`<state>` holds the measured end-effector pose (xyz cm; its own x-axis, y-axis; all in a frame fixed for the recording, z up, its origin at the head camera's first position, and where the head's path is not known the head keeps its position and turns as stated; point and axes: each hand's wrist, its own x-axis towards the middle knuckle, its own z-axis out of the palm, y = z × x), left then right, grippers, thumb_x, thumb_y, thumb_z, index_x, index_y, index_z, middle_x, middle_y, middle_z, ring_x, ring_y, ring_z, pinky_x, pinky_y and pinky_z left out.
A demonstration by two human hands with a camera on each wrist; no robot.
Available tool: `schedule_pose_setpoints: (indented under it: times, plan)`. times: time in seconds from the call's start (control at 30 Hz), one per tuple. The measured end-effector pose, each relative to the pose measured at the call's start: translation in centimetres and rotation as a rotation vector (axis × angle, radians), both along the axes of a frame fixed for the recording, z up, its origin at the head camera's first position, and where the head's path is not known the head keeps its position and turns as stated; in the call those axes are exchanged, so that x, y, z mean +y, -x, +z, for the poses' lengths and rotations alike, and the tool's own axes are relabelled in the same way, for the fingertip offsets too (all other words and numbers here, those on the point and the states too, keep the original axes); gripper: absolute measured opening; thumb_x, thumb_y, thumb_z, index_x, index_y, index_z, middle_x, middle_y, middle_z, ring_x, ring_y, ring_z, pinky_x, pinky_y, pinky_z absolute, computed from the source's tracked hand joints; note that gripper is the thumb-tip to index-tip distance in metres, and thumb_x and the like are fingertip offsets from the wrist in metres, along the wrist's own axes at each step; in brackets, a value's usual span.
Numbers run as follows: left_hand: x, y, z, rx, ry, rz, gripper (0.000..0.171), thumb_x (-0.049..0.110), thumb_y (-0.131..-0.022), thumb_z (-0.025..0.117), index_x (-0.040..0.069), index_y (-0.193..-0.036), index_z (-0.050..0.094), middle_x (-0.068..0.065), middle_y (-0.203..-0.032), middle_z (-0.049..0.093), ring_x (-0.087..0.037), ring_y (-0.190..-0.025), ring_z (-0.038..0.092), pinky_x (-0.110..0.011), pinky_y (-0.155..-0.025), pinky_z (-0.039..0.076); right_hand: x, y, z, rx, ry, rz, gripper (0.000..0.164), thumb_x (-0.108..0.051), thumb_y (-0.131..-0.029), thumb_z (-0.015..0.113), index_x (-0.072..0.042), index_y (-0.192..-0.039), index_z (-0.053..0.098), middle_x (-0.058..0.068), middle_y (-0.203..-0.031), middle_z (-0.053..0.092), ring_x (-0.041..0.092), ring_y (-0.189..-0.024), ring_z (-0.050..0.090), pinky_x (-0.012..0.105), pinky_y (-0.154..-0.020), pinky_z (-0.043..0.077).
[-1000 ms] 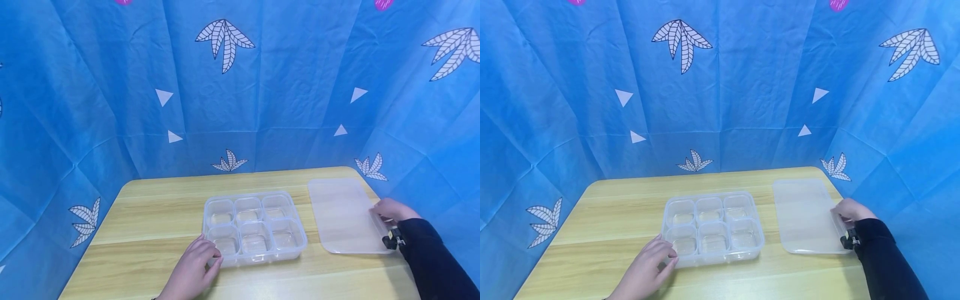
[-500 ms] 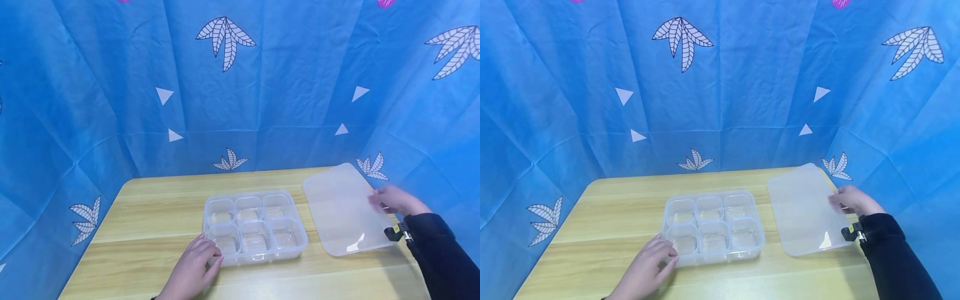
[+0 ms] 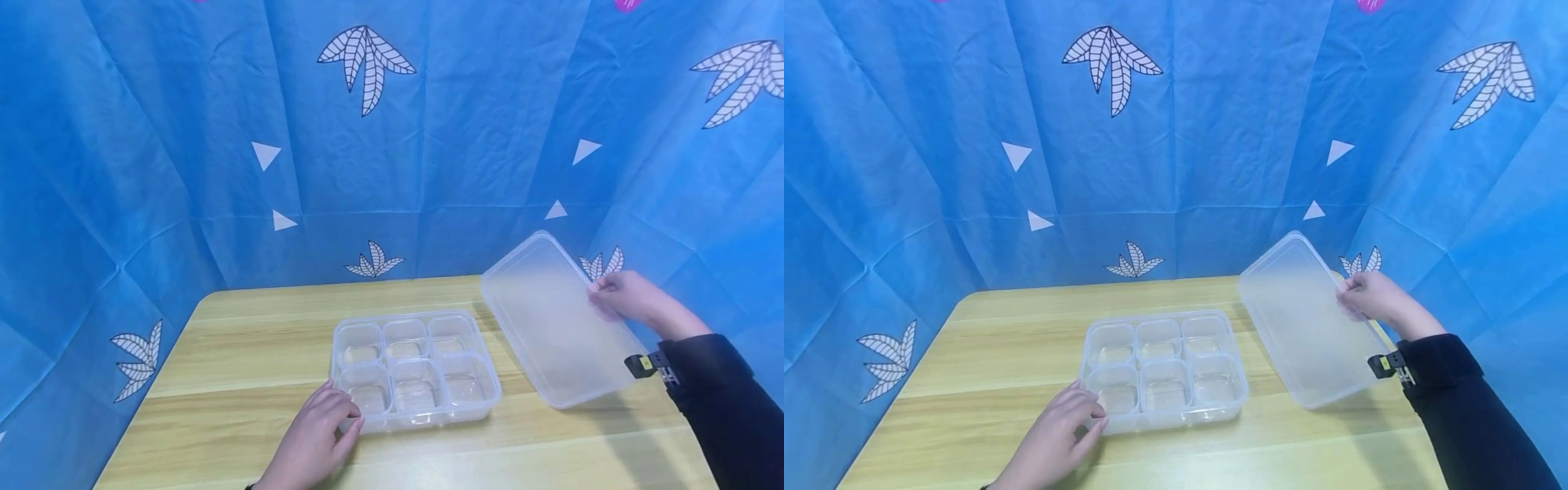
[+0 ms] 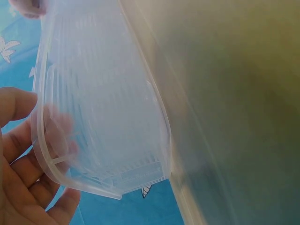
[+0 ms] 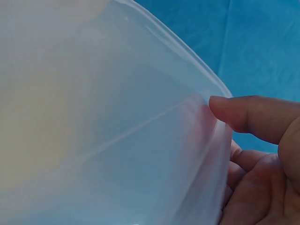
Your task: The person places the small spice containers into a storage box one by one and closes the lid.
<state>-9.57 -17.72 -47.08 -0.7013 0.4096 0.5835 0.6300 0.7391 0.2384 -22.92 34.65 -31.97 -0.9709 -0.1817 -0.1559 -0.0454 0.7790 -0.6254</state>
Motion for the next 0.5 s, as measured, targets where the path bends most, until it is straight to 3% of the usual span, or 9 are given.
schedule_pose_setpoints:
  times: [0.13, 0.33, 0.5]
  plan:
    - [0.0, 0.0, 0.1, 0.01, -0.009, -0.004, 0.015, 0.016, -0.081, 0.079, 0.022, -0.08, 0.065, 0.015, -0.088, 0.063, -0.005, -0.092, 0.062, -0.042, -0.111, 0.038, -1.6, -0.3, 1.0, 0.084, -0.057, 0.038, 0.021, -0.01, -0.099, 0.056, 0.01, -0.103, 0.059, 0.01, -0.087, 0.066, 0.019, -0.077, 0.063, 0.033, -0.066, 0.059]
    - [0.1, -0.1, 0.2, 0.011, -0.013, -0.002, 0.015, 0.016, -0.08, 0.08, 0.022, -0.08, 0.065, 0.015, -0.087, 0.062, -0.005, -0.092, 0.062, -0.042, -0.111, 0.037, -3.0, -0.6, 1.8, 0.129, -0.091, 0.053, 0.015, -0.007, -0.097, 0.058, 0.008, -0.099, 0.058, 0.011, -0.086, 0.065, 0.021, -0.078, 0.066, 0.037, -0.068, 0.06]
    - [0.0, 0.0, 0.1, 0.022, -0.012, -0.007, 0.015, 0.016, -0.08, 0.08, 0.021, -0.08, 0.065, 0.015, -0.087, 0.062, -0.005, -0.091, 0.061, -0.042, -0.111, 0.038, -4.2, -1.1, 2.4, 0.2, -0.151, 0.07, 0.014, -0.007, -0.097, 0.059, 0.007, -0.097, 0.057, 0.009, -0.082, 0.063, 0.019, -0.071, 0.061, 0.031, -0.06, 0.056]
